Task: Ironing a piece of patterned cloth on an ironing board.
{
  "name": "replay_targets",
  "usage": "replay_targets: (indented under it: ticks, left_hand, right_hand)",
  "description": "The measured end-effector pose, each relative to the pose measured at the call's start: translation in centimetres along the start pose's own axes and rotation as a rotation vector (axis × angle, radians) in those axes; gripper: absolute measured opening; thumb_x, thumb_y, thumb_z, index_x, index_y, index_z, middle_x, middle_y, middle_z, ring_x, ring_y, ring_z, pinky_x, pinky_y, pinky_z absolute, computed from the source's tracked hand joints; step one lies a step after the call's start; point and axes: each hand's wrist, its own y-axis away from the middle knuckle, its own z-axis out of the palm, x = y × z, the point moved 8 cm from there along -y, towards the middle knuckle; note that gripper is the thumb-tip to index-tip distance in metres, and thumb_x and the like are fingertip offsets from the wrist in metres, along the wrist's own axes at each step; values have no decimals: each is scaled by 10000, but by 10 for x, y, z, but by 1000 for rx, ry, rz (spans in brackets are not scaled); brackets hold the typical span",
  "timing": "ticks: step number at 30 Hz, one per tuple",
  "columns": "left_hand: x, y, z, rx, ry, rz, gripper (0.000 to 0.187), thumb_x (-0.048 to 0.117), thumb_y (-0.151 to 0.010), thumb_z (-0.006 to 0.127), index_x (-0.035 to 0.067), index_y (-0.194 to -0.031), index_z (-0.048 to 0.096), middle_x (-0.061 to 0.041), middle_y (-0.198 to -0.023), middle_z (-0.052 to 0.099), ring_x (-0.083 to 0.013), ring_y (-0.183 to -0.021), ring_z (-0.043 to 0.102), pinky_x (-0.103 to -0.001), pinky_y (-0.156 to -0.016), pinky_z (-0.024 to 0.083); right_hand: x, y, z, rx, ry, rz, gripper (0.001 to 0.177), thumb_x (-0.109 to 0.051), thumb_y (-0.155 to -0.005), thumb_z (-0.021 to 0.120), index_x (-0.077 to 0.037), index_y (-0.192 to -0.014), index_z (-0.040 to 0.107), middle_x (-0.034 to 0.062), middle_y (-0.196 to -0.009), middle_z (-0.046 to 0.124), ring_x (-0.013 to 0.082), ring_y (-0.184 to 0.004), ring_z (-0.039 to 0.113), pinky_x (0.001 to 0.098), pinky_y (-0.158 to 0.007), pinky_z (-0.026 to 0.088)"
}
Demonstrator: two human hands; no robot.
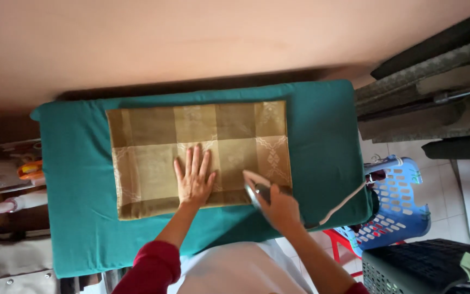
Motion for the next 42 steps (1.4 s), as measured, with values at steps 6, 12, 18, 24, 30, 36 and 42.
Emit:
replay_targets:
  ticks: [6, 12, 18, 24, 30, 36, 42]
  left_hand:
    - [-12, 28, -1, -22, -5, -78, 756, 473, -926, 556, 216, -1595, 317, -108, -1697, 176, -326, -1564, 136, -689, -1205, 91]
    - [-10, 18, -3, -85, -36, -96, 772, 490, -929, 555, 218, -1604, 294, -93, -1697, 167, -330, -1567, 123, -720, -1190, 76]
    - [-11, 23, -3, -100, -31, -97, 782, 494, -925, 555, 221, -1600, 271, -101, -1694, 156, -341, -1561, 113, -724, -1183, 74]
    - [-27, 34, -10, -16, -2, -39, 770, 475, -956, 561, 212, -1627, 291, -101, -1714, 175, -326, -1582, 135, -650, -1230, 100]
    - [-114, 83, -30, 20, -58, -257, 745, 486, -943, 562, 212, -1598, 337, -87, -1712, 205, -307, -1571, 173, -609, -1236, 118]
    - [-151, 111, -49, 56, -295, -427, 752, 482, -951, 567, 209, -1617, 350, -1, -1705, 276, -206, -1580, 223, -701, -1196, 84]
    - [-154, 113, -46, 142, -121, -431, 734, 439, -954, 558, 182, -1614, 364, -18, -1714, 268, -258, -1597, 204, -701, -1229, 79]
  right_hand:
    - [-50, -55, -1, 159, 183, -208, 518, -570, -964, 562, -56, -1017, 595, 211, -741, 708, 409, -672, 709, 543, -624, 562]
    - [-114, -171, -90, 410, 110, -285, 500, -511, -927, 663, -16, -967, 611, 260, -830, 708, 437, -764, 711, 543, -668, 566]
    - [-109, -228, -91, 400, 68, -163, 497, -495, -955, 685, -3, -975, 617, 273, -905, 719, 458, -878, 712, 548, -753, 566]
    - [-108, -91, -28, 189, 130, -282, 505, -493, -987, 632, -1, -1093, 607, 257, -873, 709, 401, -777, 713, 526, -693, 561]
    - [-100, 35, 44, 161, 124, -678, 384, -477, -782, 707, -125, -935, 688, 162, -830, 722, 372, -735, 709, 499, -633, 563]
    - [-173, 3, 60, 12, 281, -632, 504, -622, -933, 650, -126, -1019, 671, 161, -698, 699, 363, -617, 692, 500, -544, 550]
    - [-238, -111, 1, -9, 472, -515, 660, -749, -944, 527, -99, -946, 642, 96, -670, 667, 227, -534, 667, 417, -434, 516]
